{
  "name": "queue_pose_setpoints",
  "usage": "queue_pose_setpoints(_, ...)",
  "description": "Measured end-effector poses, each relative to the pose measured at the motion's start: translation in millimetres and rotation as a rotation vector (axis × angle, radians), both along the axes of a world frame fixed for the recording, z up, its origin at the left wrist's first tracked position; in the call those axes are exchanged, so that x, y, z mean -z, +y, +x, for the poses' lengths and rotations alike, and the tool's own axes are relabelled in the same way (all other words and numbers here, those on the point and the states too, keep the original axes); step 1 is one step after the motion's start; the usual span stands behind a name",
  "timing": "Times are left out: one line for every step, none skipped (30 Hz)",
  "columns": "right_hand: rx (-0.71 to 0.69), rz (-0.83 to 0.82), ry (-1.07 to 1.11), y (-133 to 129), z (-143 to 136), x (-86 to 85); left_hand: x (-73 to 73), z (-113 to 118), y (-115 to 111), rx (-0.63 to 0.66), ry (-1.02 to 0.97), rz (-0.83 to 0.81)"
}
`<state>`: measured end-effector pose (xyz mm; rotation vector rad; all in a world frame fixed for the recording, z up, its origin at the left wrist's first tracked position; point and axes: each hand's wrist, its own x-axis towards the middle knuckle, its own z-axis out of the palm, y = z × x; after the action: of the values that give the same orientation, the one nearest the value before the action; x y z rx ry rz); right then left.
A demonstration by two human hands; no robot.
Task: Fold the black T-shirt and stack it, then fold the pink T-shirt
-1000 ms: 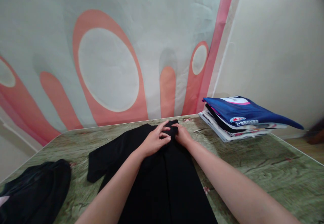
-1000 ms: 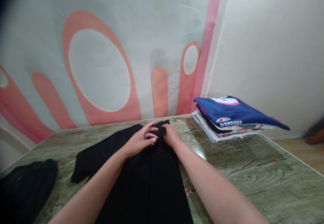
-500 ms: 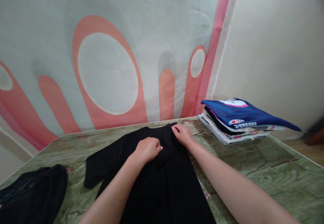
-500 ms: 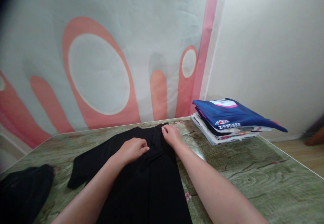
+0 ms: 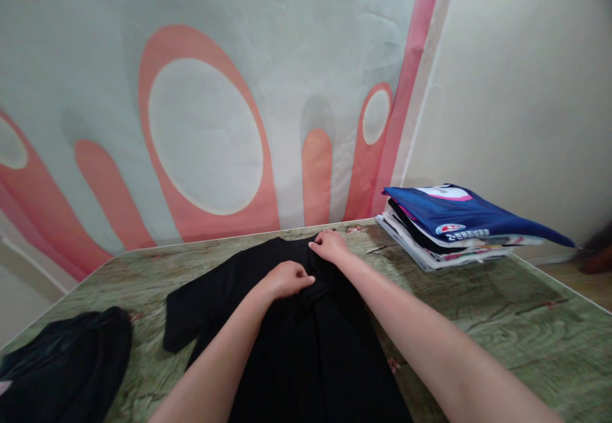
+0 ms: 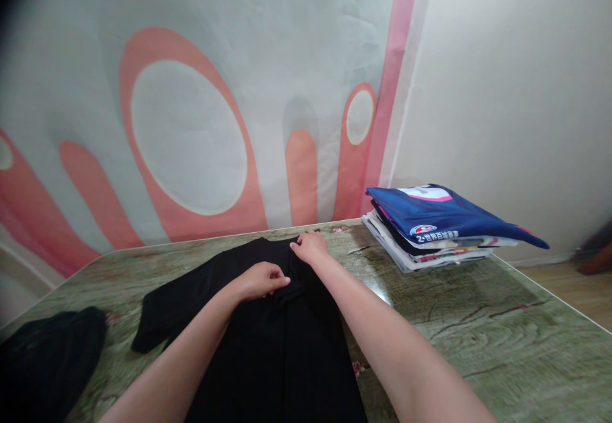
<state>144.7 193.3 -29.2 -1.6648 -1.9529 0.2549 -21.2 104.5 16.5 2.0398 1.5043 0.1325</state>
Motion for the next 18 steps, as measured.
queue_pose_setpoints(0.000, -0.002, 0.011, 3, -1, 1.7, 1.0, 0, 0, 0.002, -0.003, -0.006)
queue_pose_setpoints(-0.001, 0.002, 0.023, 6, -2, 4.0, 1.8, 0, 0, 0.004, -0.002, -0.009)
queue_pose_setpoints(-0.002, 0.010, 0.034, 8, -2, 6.5, 2.4, 0, 1, 0.007, 0.003, -0.008)
queue_pose_setpoints(-0.003, 0.020, 0.047, 9, -1, 9.3, 2.7, -1, 1, 0.010, 0.009, -0.008)
queue_pose_setpoints(-0.002, 0.033, 0.060, 9, -1, 12.1, 2.5, -2, 1, 0.011, 0.017, -0.011)
queue_pose_setpoints(-0.002, 0.047, 0.071, 9, 0, 14.8, 1.7, -4, 1, 0.009, 0.031, -0.015)
queue_pose_setpoints(-0.003, 0.060, 0.079, 9, 1, 17.0, 0.4, -5, 1, 0.003, 0.055, -0.018)
queue_pose_setpoints(-0.006, 0.073, 0.085, 9, 2, 18.6, -1.6, -7, 0, -0.007, 0.091, -0.013)
queue_pose_setpoints(-0.012, 0.084, 0.089, 8, 3, 19.3, -4.2, -8, 0, -0.020, 0.134, 0.012)
queue_pose_setpoints(-0.018, 0.095, 0.093, 8, 4, 18.6, -7.4, -8, -1, -0.037, 0.169, 0.068)
queue_pose_setpoints(-0.023, 0.105, 0.096, 9, 5, 16.5, -10.9, -8, -2, -0.051, 0.186, 0.150)
queue_pose_setpoints(-0.028, 0.115, 0.099, 10, 7, 12.6, -14.4, -6, -3, -0.055, 0.174, 0.246)
queue_pose_setpoints(-0.027, 0.131, 0.108, 11, 10, 7.0, -17.5, -3, -4, -0.046, 0.135, 0.339)
queue_pose_setpoints(-0.023, 0.157, 0.124, 12, 13, 0.2, -19.8, 1, -6, -0.020, 0.080, 0.415)
queue_pose_setpoints(-0.018, 0.193, 0.148, 12, 16, -7.5, -20.7, 6, -8, 0.015, 0.024, 0.468)
queue_pose_setpoints(-0.018, 0.230, 0.175, 11, 20, -15.2, -19.9, 12, -10, 0.055, -0.018, 0.501)
queue_pose_setpoints(-0.028, 0.260, 0.203, 8, 24, -22.1, -17.1, 18, -13, 0.092, -0.040, 0.526)
queue_pose_setpoints(-0.052, 0.275, 0.224, 3, 27, -27.2, -12.5, 23, -15, 0.122, -0.038, 0.549)
